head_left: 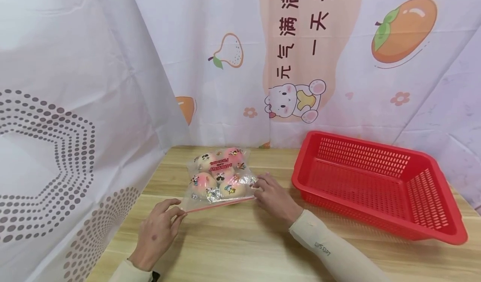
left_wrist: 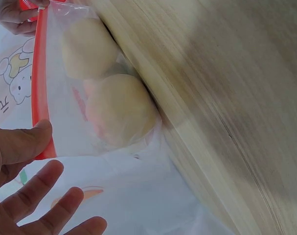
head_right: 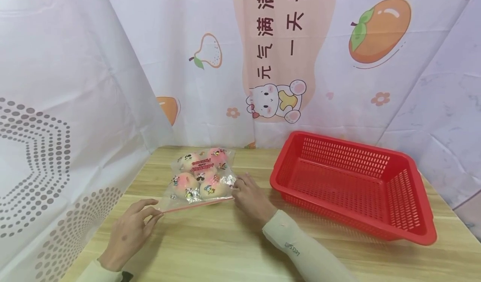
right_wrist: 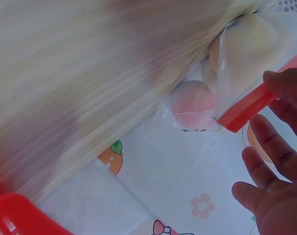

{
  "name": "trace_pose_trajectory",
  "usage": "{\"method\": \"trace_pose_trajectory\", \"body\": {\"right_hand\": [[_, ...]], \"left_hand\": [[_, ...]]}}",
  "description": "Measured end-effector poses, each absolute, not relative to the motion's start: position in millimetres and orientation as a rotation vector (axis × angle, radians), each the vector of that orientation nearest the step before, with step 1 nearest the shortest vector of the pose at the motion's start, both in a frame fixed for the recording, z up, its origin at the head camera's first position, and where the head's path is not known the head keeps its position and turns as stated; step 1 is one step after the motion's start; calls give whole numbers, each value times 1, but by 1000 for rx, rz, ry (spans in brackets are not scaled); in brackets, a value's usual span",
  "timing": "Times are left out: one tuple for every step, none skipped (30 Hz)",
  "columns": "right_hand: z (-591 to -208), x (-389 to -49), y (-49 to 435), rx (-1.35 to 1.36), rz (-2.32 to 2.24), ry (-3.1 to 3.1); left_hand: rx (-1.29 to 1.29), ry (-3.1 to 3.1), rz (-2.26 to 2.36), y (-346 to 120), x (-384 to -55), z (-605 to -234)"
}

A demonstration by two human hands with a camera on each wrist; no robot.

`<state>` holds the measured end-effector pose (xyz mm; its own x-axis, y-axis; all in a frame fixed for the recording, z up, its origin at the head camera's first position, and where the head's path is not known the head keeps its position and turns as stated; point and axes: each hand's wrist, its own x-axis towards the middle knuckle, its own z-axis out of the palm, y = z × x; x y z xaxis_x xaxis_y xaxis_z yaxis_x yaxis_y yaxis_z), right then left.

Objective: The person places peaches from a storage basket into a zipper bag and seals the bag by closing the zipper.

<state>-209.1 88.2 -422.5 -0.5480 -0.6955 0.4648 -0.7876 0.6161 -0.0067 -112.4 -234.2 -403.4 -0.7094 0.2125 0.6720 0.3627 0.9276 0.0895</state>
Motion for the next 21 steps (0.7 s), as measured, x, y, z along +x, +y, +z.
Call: {"method": "trace_pose_trajectory", "body": {"right_hand": [[-422,-209,89,1175,296,-2430],[-422,-209,89,1170,293,-2440],[-422,-209,90,1165,292,-2451],[-422,-209,90,1160,290,-2461],[-422,-209,90,1156,288,-2470],[-421,-209,91,1151,283,-2477],[-421,-210,91,1146,277,-2485],[-421,-210,92,1139,273,-2493],[-422,-210,92,1135,265,-2494],[-422,-210,92,1130,260,-2494],[-422,-210,93,1126,255,-2491],[-422,-210,93,1121,253,-2490],[-422,-210,93,1118,247,-2485],[-422,-211,94,1115,245,-2477],[-422,-211,94,1112,240,-2472],[-422,-211,94,1109,242,-2470],[-422,-212,94,1106,241,-2469],[-422,-212,95,1101,238,-2471],[-423,-212,95,1098,238,-2473],[-423,-212,95,1093,240,-2481],[-423,-212,95,1089,240,-2488]], "left_hand": [[-402,-2381,-280,-234,-113,-403],[-400,-2381,-280,-234,-113,-403],[-399,-2380,-280,-234,-113,-403],[-398,-2379,-282,-234,-113,-403],[-398,-2376,-282,-235,-113,-403],[-399,-2373,-282,-235,-113,-403],[-401,-2371,-282,-235,-114,-403],[-403,-2368,-282,-235,-114,-403],[-404,-2365,-283,-235,-114,-403],[-405,-2363,-284,-236,-114,-403],[-407,-2360,-284,-236,-114,-403],[-406,-2360,-284,-236,-114,-403],[-405,-2359,-284,-236,-114,-403],[-404,-2359,-285,-237,-114,-403],[-403,-2359,-286,-237,-114,-403],[-402,-2360,-287,-237,-114,-403],[-402,-2359,-288,-237,-114,-403],[-401,-2359,-288,-238,-115,-403],[-402,-2358,-289,-238,-115,-403],[-404,-2358,-291,-238,-115,-404],[-405,-2357,-291,-238,-115,-404]]}}
